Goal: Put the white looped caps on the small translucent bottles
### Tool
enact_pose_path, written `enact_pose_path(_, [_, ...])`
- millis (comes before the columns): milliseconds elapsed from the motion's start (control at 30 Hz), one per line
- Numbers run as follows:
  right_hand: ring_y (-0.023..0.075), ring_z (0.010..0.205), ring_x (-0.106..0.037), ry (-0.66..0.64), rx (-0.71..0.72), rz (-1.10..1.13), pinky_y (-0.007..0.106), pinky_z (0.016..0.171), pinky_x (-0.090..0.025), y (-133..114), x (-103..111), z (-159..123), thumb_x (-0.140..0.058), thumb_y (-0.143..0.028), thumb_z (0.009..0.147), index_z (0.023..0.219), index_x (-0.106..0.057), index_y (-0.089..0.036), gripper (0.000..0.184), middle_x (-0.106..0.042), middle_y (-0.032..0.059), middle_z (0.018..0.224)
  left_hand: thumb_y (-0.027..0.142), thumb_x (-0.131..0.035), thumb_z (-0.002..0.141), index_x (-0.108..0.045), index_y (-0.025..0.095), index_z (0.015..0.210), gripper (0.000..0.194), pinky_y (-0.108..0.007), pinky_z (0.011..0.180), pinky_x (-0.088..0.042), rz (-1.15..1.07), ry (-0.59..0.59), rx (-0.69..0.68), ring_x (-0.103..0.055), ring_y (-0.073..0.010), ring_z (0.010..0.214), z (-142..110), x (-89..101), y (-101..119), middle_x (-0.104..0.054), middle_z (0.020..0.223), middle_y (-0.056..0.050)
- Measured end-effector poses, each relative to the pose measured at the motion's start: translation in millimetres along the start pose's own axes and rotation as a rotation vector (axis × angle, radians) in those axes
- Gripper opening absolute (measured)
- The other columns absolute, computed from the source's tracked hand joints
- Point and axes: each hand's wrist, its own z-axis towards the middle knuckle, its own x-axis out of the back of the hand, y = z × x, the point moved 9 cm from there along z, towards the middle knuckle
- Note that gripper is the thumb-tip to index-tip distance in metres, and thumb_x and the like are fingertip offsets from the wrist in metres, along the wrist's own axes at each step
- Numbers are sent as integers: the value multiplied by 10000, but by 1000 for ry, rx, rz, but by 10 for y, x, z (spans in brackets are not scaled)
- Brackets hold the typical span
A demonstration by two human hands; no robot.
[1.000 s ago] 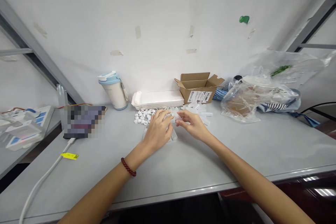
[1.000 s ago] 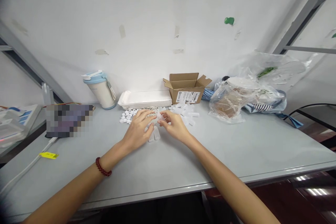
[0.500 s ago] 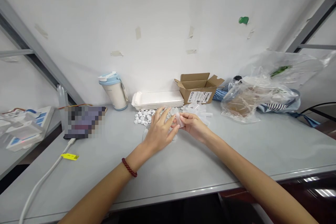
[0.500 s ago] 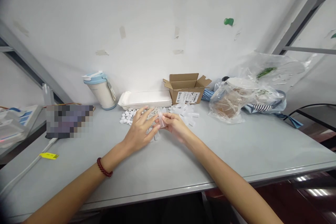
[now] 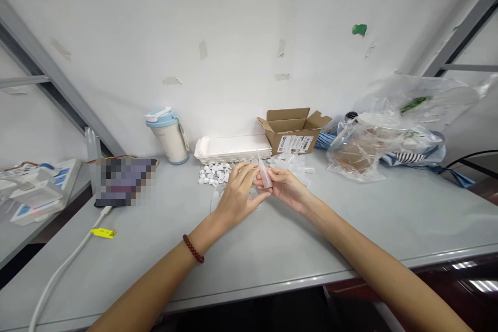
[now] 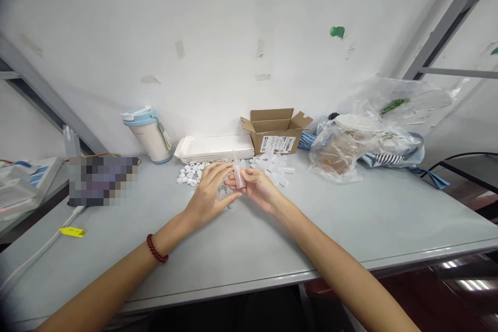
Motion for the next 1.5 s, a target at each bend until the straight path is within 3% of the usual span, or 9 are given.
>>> enact_pose_path(233, [183,789,-675,-93,-6,4,301,758,-506,53,-105,-21,-523,-317,867,870,-647,-147,211,-699,84,802,253,-635,799,-549,150,1173,397,-472,977,-428,-13,6,11,-455,-281,1165,-5,-4,-12,-598,1166,-123])
enact_pose_path(333, [162,702,-656,-88,-39,-39,266,654,-497,80,-118,-31,-509,-358,869,843,-641,-144,253,-694,83,793,246,-655,779,-560,161,1156,398,-476,966,-428,-1,-10,18,-456,-288,1172,-7,-18,-12,-608,1171,-113])
enact_pose_path(467, [134,559,-582,21,-85,-181,219,449,-405,97,-14,-23,-455,-392,873,838,-633,-132,317,-678,86,740,248,-687,749,-589,182,1104,374,-492,947,-405,55,0,20,-485,-306,1155,-18,-18,-3,-648,1129,-89])
enact_pose_path(600, [117,508,-533,206,-37,-417,202,384,-309,-22,170,-14,-446,-346,838,745,-605,-140,277,-626,50,667,252,-702,737,-597,174,1077,364,-482,955,-379,73,-32,15,-485,-306,1157,-29,-56,1,-658,1126,-80])
enact_pose_path(800, [114,513,-511,220,36,-1009,229,468,-332,-131,194,18,-303,-290,877,653,-551,-146,363,-579,36,622,295,-705,735,-607,176,1046,347,-494,965,-341,66,-166,109,-453,-321,1176,-53,-199,-63,-663,1115,-64])
enact_pose_path(967, [122,554,-441,218,98,-1244,250,554,-285,-128,151,-3,-381,-206,839,544,-470,-169,311,-527,18,557,274,-696,733,-609,175,1032,327,-495,944,-338,54,-290,146,-454,-313,1153,-98,-348,-85,-669,1090,-58])
enact_pose_path(1200, [129,581,-475,207,75,-1402,242,560,-275,-89,166,11,-388,-184,833,601,-535,-162,276,-604,46,631,274,-687,736,-596,172,1038,332,-488,947,-328,56,-349,176,-435,-308,1148,-132,-423,-114,-659,1099,-55])
enact_pose_path(1500, [135,641,-532,191,69,-1433,227,570,-302,-98,176,22,-385,-163,825,670,-592,-154,259,-653,54,708,303,-668,741,-557,188,1063,360,-507,941,-321,34,-403,259,-391,-324,1188,-181,-470,-212,-638,1098,-71])
